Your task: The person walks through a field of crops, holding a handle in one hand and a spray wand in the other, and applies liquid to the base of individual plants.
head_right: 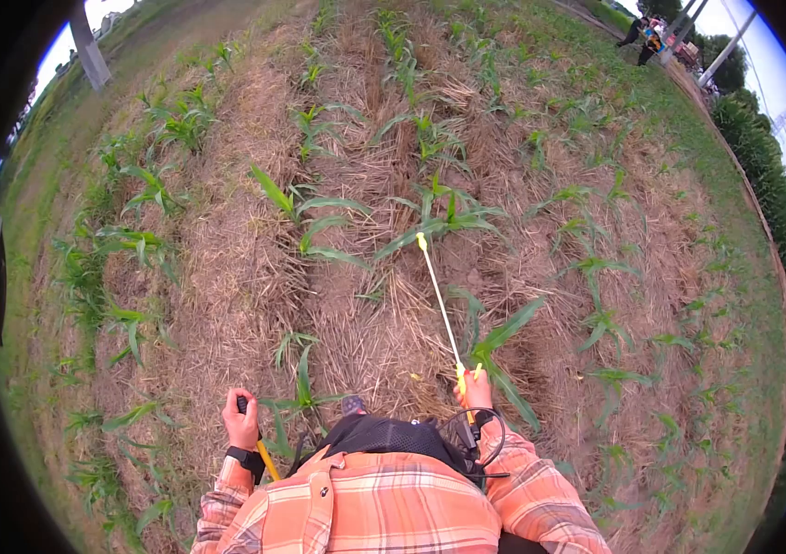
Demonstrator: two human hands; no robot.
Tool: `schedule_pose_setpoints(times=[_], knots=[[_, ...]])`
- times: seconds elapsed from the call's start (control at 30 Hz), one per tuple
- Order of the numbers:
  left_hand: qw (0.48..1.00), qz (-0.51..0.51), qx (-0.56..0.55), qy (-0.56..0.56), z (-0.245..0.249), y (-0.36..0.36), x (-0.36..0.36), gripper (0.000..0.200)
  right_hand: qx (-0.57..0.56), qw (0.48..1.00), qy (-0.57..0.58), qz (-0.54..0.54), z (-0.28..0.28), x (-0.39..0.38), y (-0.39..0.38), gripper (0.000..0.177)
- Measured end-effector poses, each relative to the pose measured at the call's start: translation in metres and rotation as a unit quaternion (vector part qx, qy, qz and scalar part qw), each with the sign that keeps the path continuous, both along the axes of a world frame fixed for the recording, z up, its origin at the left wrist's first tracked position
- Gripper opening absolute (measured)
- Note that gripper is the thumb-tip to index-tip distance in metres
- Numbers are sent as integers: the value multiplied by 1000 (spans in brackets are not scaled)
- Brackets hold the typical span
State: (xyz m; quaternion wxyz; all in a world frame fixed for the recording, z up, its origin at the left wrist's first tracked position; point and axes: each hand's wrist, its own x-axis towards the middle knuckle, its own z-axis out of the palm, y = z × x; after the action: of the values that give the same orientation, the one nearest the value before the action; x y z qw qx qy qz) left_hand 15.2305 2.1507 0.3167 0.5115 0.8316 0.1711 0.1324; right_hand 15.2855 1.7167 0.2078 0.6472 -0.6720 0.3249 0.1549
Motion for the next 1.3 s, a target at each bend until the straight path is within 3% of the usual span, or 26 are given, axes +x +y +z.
schedule_pose_setpoints(times=[0.17, 0.23, 0.3, 0.4, 0.43, 0.5, 0.6, 0.63, 0.77, 0.83, 0.9, 0.97, 1.03, 1.1, 1.3], knots=[[998, 27, -53, 26, -24, 35, 12, 7, -12, 975, 1, 221, 29, 42, 82, 22], [996, 25, -38, -77, -6, 44, 15, 8, 14, 954, 19, 298, 36, 58, 106, 23], [981, 57, -179, 45, 45, 56, 1, 10, 44, 938, 18, 343, 52, 72, 125, 24], [995, 73, -59, -39, 78, 79, -22, 12, 74, 920, 20, 385, 55, 92, 135, 22], [990, 102, -97, -12, 86, 83, -26, 12, 93, 912, 24, 399, 55, 98, 138, 22], [988, 89, -113, -47, 89, 79, -8, 12, 103, 922, 20, 374, 37, 109, 139, 20], [992, 98, -75, -7, 55, 73, 45, 9, 31, 934, 8, 355, 3, 136, 130, 19], [993, 101, -42, 41, 52, 67, 64, 9, 32, 934, 5, 355, 1, 146, 123, 19], [995, 64, -82, 5, 30, 46, 140, 9, -4, 962, 26, 271, -1, 192, 86, 21], [992, 53, -114, -10, 26, 37, 178, 9, -41, 986, 10, 161, -9, 206, 62, 21], [999, 12, 14, -45, 19, 30, 212, 8, -70, 992, 24, 97, -25, 219, 35, 21], [1000, 1, 13, -15, 6, 25, 241, 8, -85, 996, -6, 35, -16, 227, 11, 21], [999, -10, 25, -32, 20, 16, 267, 7, -34, 997, -2, -70, -3, 235, -13, 20], [1000, -5, 12, -6, 39, 12, 280, 7, -7, 988, -62, -138, -28, 240, -44, 18], [994, 61, -86, -18, 144, 9, 269, 9, -62, 969, -31, -238, -23, 259, -90, 18]])
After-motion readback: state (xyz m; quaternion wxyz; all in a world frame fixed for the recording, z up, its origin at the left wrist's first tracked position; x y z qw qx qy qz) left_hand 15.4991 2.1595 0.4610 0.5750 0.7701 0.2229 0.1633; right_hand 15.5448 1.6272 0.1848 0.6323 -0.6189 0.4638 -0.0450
